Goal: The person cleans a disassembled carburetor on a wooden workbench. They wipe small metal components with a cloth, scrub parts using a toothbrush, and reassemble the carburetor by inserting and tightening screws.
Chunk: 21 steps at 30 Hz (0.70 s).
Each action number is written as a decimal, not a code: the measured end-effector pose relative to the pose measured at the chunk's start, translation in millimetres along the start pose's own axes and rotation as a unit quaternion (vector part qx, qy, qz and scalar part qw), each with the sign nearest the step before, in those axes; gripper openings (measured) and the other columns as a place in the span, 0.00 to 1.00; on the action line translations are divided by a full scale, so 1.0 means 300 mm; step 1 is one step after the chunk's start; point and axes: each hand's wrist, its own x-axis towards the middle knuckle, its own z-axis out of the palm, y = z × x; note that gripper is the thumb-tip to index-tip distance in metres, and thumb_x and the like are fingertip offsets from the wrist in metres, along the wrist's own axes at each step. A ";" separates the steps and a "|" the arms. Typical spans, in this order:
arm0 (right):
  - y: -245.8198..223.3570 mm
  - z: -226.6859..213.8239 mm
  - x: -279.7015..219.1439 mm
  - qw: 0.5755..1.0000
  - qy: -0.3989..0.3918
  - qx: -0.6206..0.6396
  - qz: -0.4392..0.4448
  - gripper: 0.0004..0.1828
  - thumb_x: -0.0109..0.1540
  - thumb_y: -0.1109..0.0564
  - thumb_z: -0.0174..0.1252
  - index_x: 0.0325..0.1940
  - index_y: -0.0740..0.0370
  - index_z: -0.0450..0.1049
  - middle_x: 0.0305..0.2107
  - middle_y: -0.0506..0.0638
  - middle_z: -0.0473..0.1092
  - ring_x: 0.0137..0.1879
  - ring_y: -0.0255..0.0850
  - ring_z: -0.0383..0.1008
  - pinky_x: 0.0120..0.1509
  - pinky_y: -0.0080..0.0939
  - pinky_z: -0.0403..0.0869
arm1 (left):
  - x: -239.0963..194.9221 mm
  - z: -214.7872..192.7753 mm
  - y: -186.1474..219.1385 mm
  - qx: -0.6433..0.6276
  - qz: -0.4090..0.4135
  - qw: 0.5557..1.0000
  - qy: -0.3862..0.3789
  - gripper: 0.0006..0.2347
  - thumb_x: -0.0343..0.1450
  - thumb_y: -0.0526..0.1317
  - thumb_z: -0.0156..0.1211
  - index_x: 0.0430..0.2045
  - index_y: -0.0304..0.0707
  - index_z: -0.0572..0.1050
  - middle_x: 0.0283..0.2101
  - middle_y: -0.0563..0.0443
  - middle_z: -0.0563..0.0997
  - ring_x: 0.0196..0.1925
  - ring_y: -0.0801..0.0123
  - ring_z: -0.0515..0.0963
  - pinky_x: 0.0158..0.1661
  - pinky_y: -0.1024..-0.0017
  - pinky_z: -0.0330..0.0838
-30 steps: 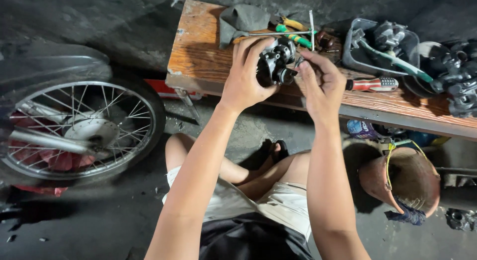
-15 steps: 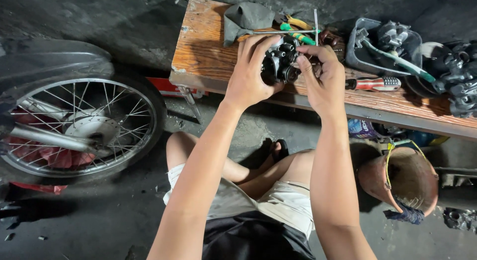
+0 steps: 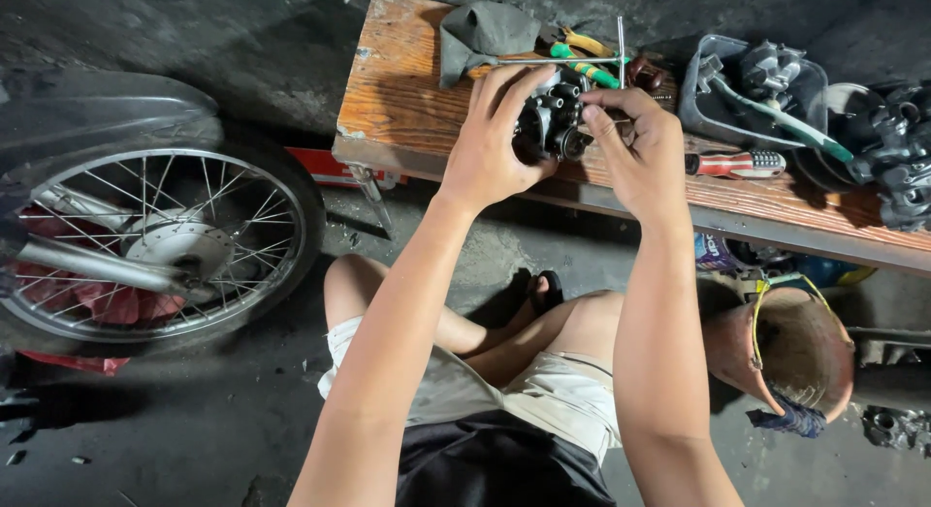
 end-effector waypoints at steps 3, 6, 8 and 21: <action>-0.001 -0.006 0.002 1.000 0.002 -0.015 0.002 0.13 0.75 0.52 0.55 0.55 0.61 0.79 0.39 0.47 0.73 0.42 0.36 0.69 0.46 0.35 0.66 | 0.001 0.001 -0.002 -0.006 0.007 1.000 0.003 0.41 0.62 0.36 0.82 0.69 0.50 0.60 0.65 0.49 0.63 0.68 0.51 0.69 0.70 0.52 0.69; -0.016 -0.009 0.009 1.000 -0.005 -0.014 0.010 0.14 0.74 0.51 0.55 0.55 0.61 0.79 0.41 0.49 0.74 0.45 0.38 0.73 0.48 0.37 0.68 | 0.003 -0.001 -0.002 -0.015 0.017 1.000 0.005 0.40 0.63 0.36 0.81 0.69 0.48 0.60 0.66 0.47 0.63 0.70 0.51 0.69 0.71 0.53 0.68; -0.011 -0.008 0.010 1.000 -0.005 -0.012 0.013 0.13 0.74 0.51 0.55 0.54 0.61 0.79 0.42 0.50 0.75 0.47 0.39 0.74 0.49 0.37 0.70 | 0.002 0.001 -0.003 -0.016 0.012 1.000 0.002 0.40 0.63 0.36 0.81 0.70 0.49 0.59 0.66 0.47 0.63 0.70 0.51 0.68 0.71 0.54 0.69; 0.000 0.018 -0.007 0.995 0.047 0.062 0.059 0.05 0.72 0.56 0.64 0.46 0.60 0.78 0.28 0.43 0.72 0.25 0.24 0.52 0.31 0.26 0.55 | 0.020 -0.014 0.014 -0.023 0.021 0.999 -0.009 0.38 0.66 0.39 0.80 0.68 0.46 0.60 0.66 0.46 0.63 0.72 0.52 0.67 0.73 0.53 0.68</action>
